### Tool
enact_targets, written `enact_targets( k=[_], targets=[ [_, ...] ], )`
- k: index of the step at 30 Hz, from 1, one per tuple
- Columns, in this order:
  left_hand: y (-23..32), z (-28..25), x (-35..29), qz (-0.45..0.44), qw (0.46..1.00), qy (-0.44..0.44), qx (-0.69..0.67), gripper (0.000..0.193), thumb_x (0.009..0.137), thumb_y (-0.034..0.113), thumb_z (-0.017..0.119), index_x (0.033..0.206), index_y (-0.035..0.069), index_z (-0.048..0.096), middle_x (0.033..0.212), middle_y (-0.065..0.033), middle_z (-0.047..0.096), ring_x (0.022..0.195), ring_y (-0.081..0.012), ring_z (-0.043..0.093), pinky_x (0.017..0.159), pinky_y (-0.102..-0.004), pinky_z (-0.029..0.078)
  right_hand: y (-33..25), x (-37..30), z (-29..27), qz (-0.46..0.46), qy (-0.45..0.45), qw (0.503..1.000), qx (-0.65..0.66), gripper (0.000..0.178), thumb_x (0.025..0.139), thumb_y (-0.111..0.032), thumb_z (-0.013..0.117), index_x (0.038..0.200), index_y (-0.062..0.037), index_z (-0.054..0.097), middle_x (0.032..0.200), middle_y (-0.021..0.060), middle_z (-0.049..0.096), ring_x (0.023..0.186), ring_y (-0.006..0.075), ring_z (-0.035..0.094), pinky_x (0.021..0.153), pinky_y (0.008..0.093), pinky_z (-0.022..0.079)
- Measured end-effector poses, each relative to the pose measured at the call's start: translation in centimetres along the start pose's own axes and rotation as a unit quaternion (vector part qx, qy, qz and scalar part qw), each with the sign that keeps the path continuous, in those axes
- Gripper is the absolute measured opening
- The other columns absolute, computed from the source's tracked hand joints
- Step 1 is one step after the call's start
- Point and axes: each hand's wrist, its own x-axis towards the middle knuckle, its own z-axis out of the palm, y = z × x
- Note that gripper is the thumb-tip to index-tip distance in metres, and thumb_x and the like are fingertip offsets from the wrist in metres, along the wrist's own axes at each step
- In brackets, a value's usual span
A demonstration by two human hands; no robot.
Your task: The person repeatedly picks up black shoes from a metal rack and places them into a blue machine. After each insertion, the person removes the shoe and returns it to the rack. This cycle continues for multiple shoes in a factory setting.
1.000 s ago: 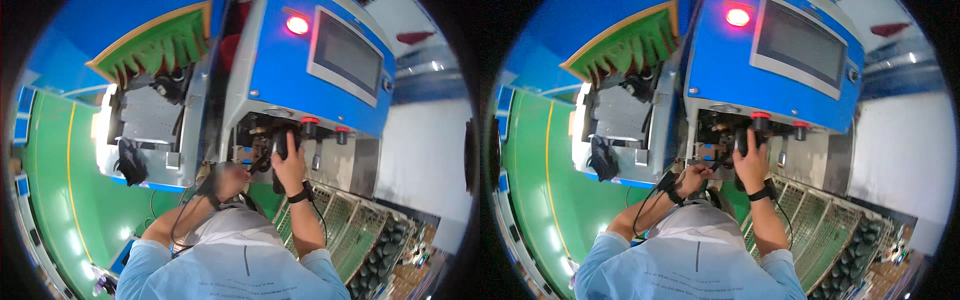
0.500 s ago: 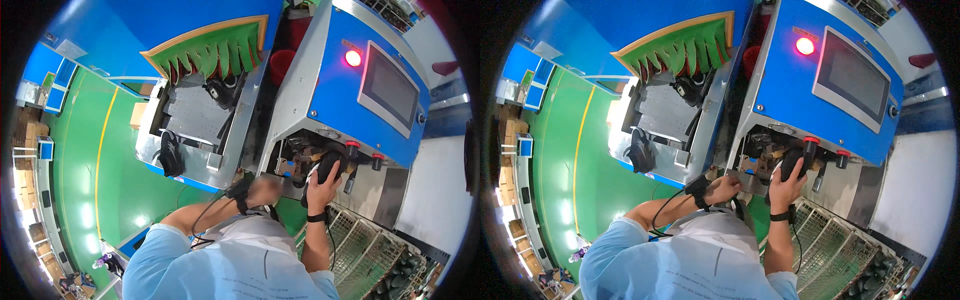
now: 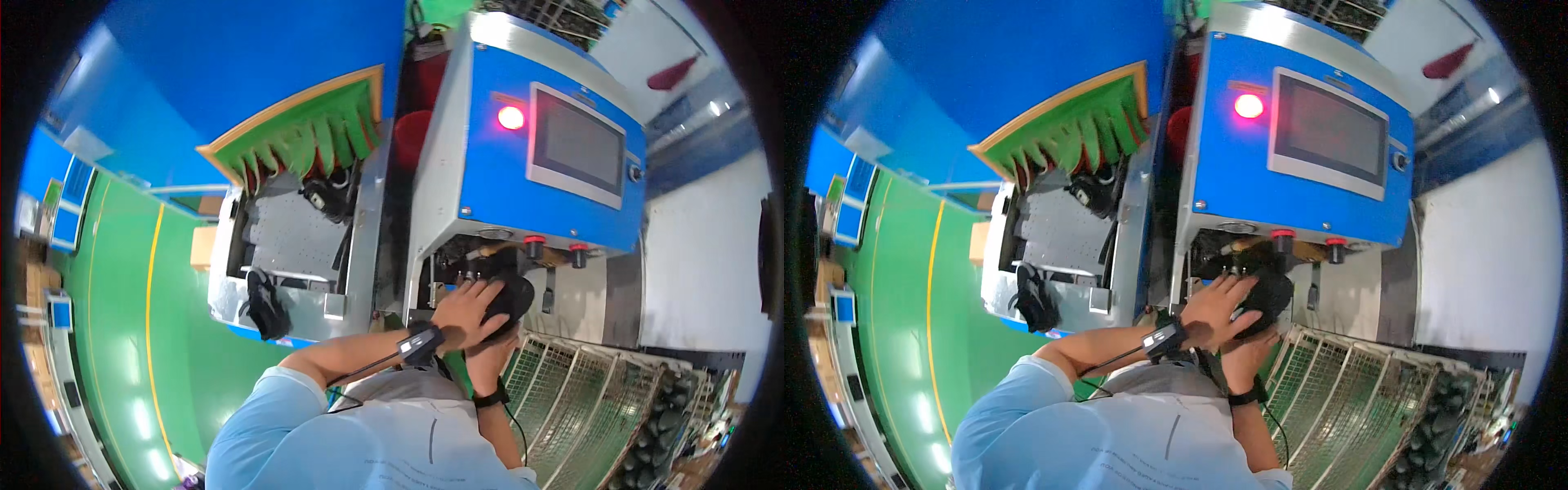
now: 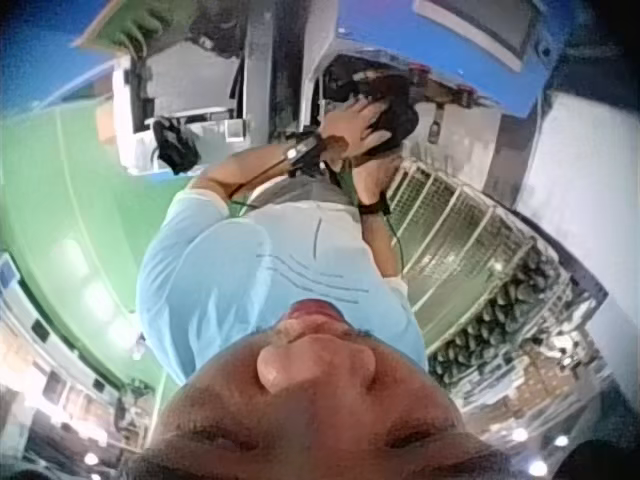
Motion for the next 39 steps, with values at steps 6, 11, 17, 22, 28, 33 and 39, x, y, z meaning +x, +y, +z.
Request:
enact_targets(
  k=[6,11,17,22,28,33,39],
  targets=[
    [-1.9,7.1,8.7,0.101,0.986,-0.050,-0.125,0.043,0.098,0.034,0.073,0.127,0.002,0.071,0.129,-0.0210,0.069,0.121,-0.0395,0.067,0.101,-0.0481,0.056,-1.7,-0.8,-0.7,0.064,0.080,0.982,0.160,0.091,0.072,-0.032,0.095,0.137,0.0072,0.045,0.127,0.0284,0.053,0.121,0.0509,0.053,0.104,0.0583,0.045],
    [-4.5,20.2,11.6,0.189,0.978,0.093,-0.003,0.019,0.098,0.027,0.069,0.104,0.008,0.071,0.098,-0.0140,0.063,0.086,-0.0338,0.062,0.075,-0.0436,0.049,-0.3,-0.3,-0.7,0.113,0.032,0.854,0.506,0.082,0.073,-0.028,0.096,0.132,0.0028,0.048,0.122,0.0168,0.061,0.109,0.0310,0.063,0.094,0.0448,0.053],
    [-6.3,19.3,11.3,0.157,0.980,0.067,-0.098,0.016,0.094,0.023,0.071,0.093,0.007,0.069,0.084,-0.0146,0.061,0.081,-0.0370,0.061,0.072,-0.0461,0.050,0.4,-2.1,0.2,0.047,0.083,0.942,0.322,0.087,0.074,-0.030,0.094,0.137,0.0056,0.045,0.131,0.0220,0.056,0.118,0.0361,0.059,0.102,0.0483,0.048],
    [1.5,7.0,7.3,0.096,0.993,0.013,-0.064,0.022,0.099,0.024,0.074,0.104,0.002,0.072,0.109,-0.0164,0.073,0.098,-0.0387,0.071,0.082,-0.0469,0.059,-1.6,-1.0,-3.2,0.001,0.040,0.974,0.222,0.099,0.074,-0.025,0.091,0.150,0.0084,0.037,0.137,0.0308,0.050,0.125,0.0484,0.052,0.108,0.0558,0.042],
    [-1.4,11.1,9.0,0.185,0.982,0.045,-0.021,0.049,0.093,0.034,0.075,0.132,0.006,0.066,0.120,-0.0190,0.071,0.105,-0.0409,0.071,0.087,-0.0510,0.058,1.3,-1.5,0.0,0.046,0.055,0.973,0.220,0.095,0.067,-0.029,0.096,0.138,0.0048,0.044,0.127,0.0249,0.057,0.118,0.0414,0.060,0.100,0.0524,0.050],
    [-0.2,18.7,14.1,0.020,0.954,-0.133,0.267,0.021,0.096,0.028,0.068,0.099,0.008,0.076,0.095,-0.0127,0.073,0.093,-0.0326,0.073,0.071,-0.0497,0.056,5.0,0.2,-0.7,0.136,-0.052,0.840,0.523,0.097,0.071,-0.019,0.097,0.150,-0.0006,0.043,0.131,0.0123,0.066,0.119,0.0277,0.065,0.104,0.0416,0.053],
    [-2.0,17.7,13.4,0.020,0.970,-0.158,0.185,0.022,0.100,0.026,0.067,0.094,0.007,0.076,0.095,-0.0114,0.073,0.095,-0.0285,0.071,0.080,-0.0450,0.057,-0.4,-1.0,-1.0,0.128,-0.023,0.856,0.500,0.093,0.072,-0.021,0.097,0.145,-0.0005,0.044,0.131,0.0136,0.062,0.124,0.0283,0.060,0.104,0.0428,0.051]
  ],
)
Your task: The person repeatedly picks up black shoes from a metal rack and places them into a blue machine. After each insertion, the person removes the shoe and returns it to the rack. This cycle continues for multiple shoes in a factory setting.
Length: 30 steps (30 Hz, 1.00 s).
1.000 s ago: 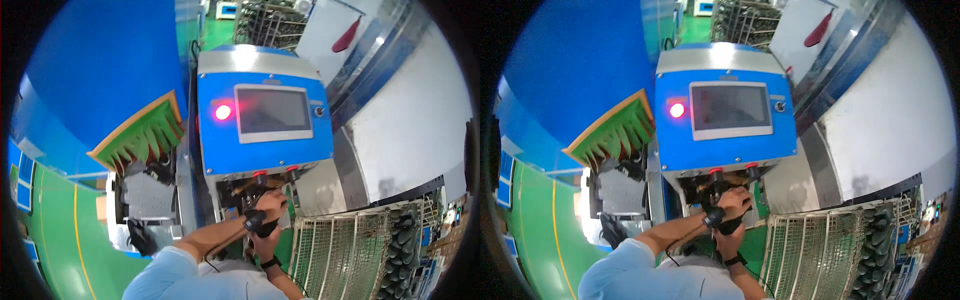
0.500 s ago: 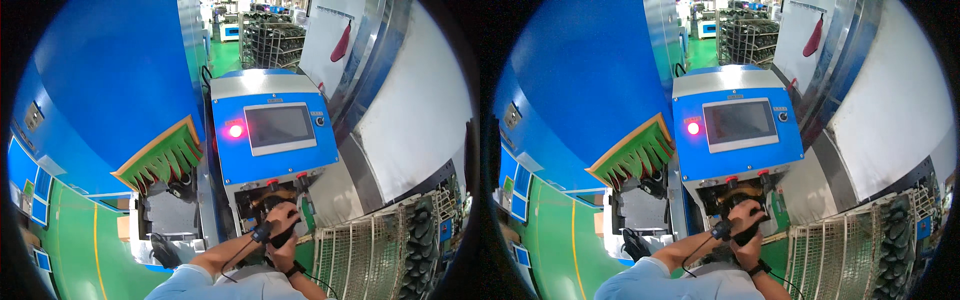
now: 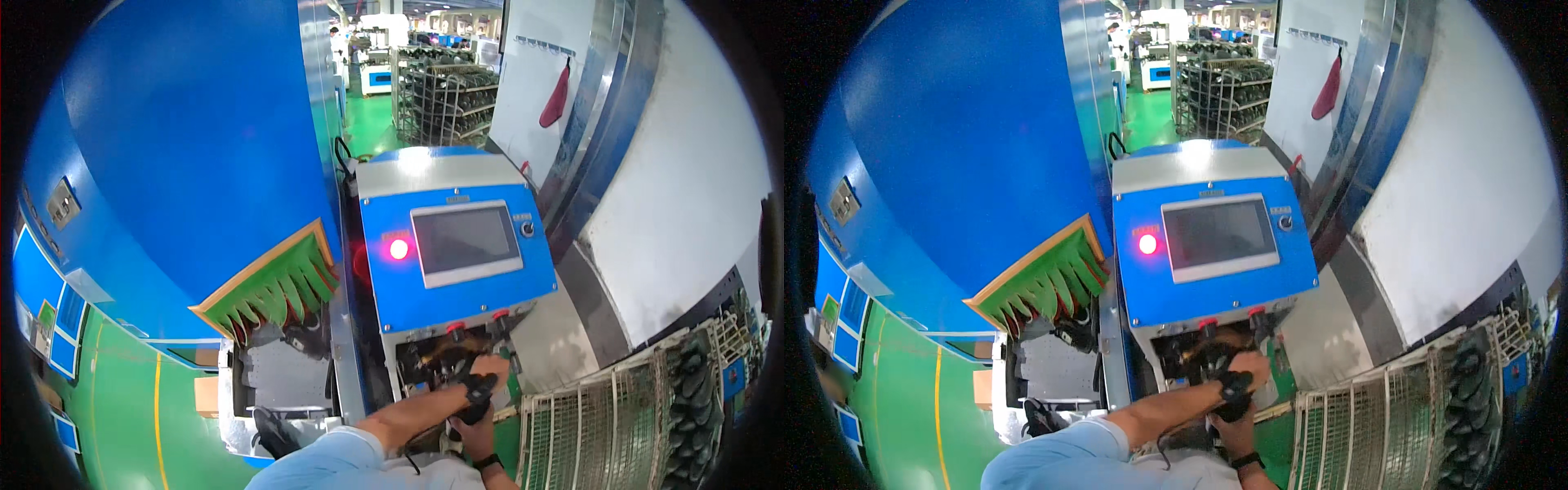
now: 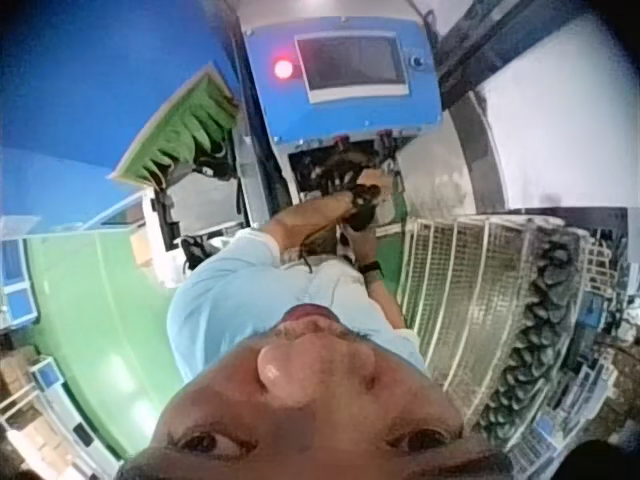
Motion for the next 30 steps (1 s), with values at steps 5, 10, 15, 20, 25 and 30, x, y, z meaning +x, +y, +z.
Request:
enact_targets(
  k=[5,10,15,20,25,30],
  targets=[
    [-0.3,-9.8,-9.1,0.149,0.970,0.107,-0.159,0.037,0.105,0.039,0.064,0.113,0.005,0.077,0.120,-0.0142,0.075,0.114,-0.0355,0.069,0.098,-0.0447,0.057,-1.2,-1.7,0.0,-0.142,0.045,0.922,-0.358,0.104,0.073,-0.033,0.094,0.147,0.0088,0.035,0.131,0.0313,0.054,0.119,0.0484,0.055,0.107,0.0536,0.047],
    [-0.5,-9.9,-9.0,0.110,0.976,0.109,-0.156,0.039,0.104,0.042,0.065,0.111,0.005,0.077,0.120,-0.0158,0.075,0.113,-0.0357,0.070,0.098,-0.0439,0.058,-0.6,-1.8,0.5,-0.100,0.056,0.883,-0.456,0.118,0.068,-0.034,0.095,0.149,0.0173,0.026,0.132,0.0372,0.049,0.122,0.0547,0.052,0.110,0.0564,0.043],
    [0.7,-5.5,-5.7,0.175,0.939,0.278,-0.096,0.010,0.087,0.018,0.075,0.089,0.009,0.074,0.088,-0.0107,0.071,0.085,-0.0316,0.071,0.076,-0.0465,0.056,0.9,-2.0,-0.1,-0.020,0.074,0.925,-0.373,0.120,0.069,-0.030,0.095,0.156,0.0129,0.022,0.145,0.0390,0.044,0.134,0.0538,0.047,0.115,0.0527,0.042],
    [4.6,-2.1,-0.6,-0.031,0.990,-0.025,0.135,0.016,0.089,0.016,0.066,0.091,0.010,0.080,0.097,-0.0096,0.079,0.087,-0.0309,0.075,0.075,-0.0490,0.053,1.5,-0.4,-3.7,0.088,0.008,0.992,-0.087,0.118,0.071,-0.026,0.096,0.159,0.0052,0.025,0.143,0.0267,0.050,0.134,0.0412,0.051,0.113,0.0495,0.044],
    [4.7,-2.9,-0.5,-0.005,0.991,0.010,0.136,0.019,0.090,0.019,0.063,0.093,0.007,0.077,0.091,-0.0150,0.078,0.087,-0.0342,0.077,0.074,-0.0478,0.057,3.4,-0.2,-2.3,0.118,-0.018,0.992,0.028,0.120,0.071,-0.021,0.096,0.162,0.0012,0.021,0.141,0.0244,0.054,0.132,0.0375,0.055,0.112,0.0481,0.047],
    [3.7,-7.9,-10.3,0.076,0.981,0.132,-0.118,0.020,0.095,0.025,0.073,0.093,0.006,0.069,0.092,-0.0176,0.073,0.086,-0.0378,0.073,0.074,-0.0479,0.059,1.3,-6.6,-4.1,-0.060,0.051,0.920,-0.385,0.123,0.066,-0.021,0.095,0.163,0.0014,0.022,0.139,0.0316,0.051,0.128,0.0517,0.050,0.107,0.0539,0.048]
  ],
)
